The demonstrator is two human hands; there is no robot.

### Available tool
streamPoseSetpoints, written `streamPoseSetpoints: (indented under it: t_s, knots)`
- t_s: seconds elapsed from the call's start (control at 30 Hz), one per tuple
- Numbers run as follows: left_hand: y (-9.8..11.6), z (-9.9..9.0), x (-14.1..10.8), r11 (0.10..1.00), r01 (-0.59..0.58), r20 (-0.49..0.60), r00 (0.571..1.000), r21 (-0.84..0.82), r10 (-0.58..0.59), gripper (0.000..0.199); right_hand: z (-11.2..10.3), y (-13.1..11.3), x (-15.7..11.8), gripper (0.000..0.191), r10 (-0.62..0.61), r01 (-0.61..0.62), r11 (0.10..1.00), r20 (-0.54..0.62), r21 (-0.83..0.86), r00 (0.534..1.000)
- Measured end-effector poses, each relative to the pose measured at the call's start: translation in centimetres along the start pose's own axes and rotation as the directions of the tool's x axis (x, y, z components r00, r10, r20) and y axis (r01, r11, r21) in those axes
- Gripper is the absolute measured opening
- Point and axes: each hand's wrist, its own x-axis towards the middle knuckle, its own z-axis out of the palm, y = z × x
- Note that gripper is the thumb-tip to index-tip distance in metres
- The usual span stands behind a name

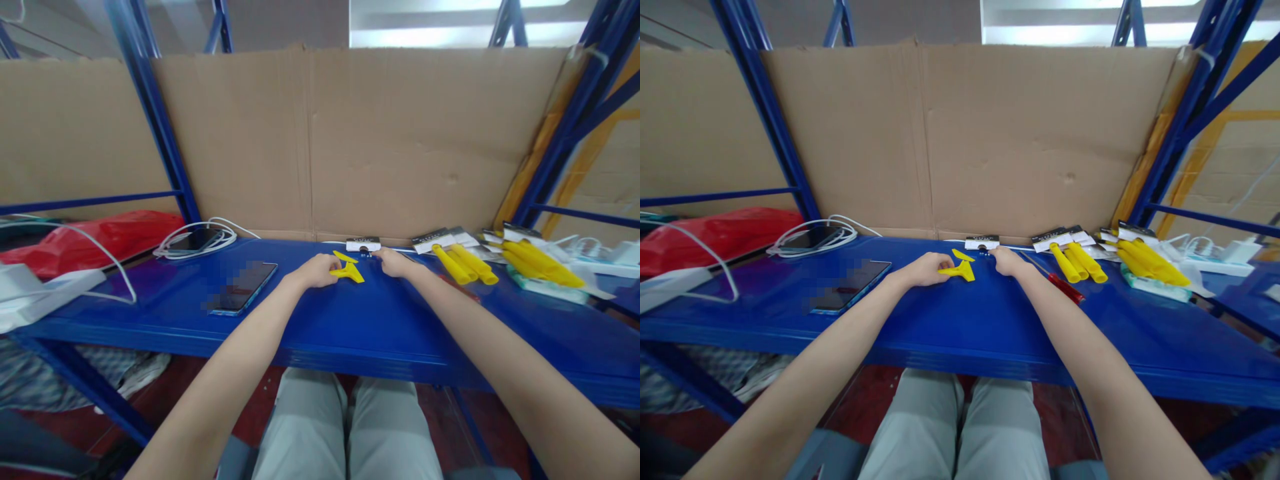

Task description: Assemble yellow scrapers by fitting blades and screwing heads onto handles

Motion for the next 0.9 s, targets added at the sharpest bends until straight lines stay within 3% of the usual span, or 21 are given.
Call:
streamPoseSetpoints:
  t_s: [0.3,0.9]
  knots:
    - [-0.3,0.1,0.0,0.999,-0.009,0.013,1.000,-0.037,0.009,0.031,0.2,-0.5,1.9,0.052,0.067,-0.065,0.997,0.070,-0.037,0.995]
    - [-0.3,0.2,-0.1,0.998,-0.004,-0.009,1.000,-0.064,0.004,0.028,1.3,0.4,1.7,0.048,0.125,-0.116,0.988,-0.087,0.102,0.988]
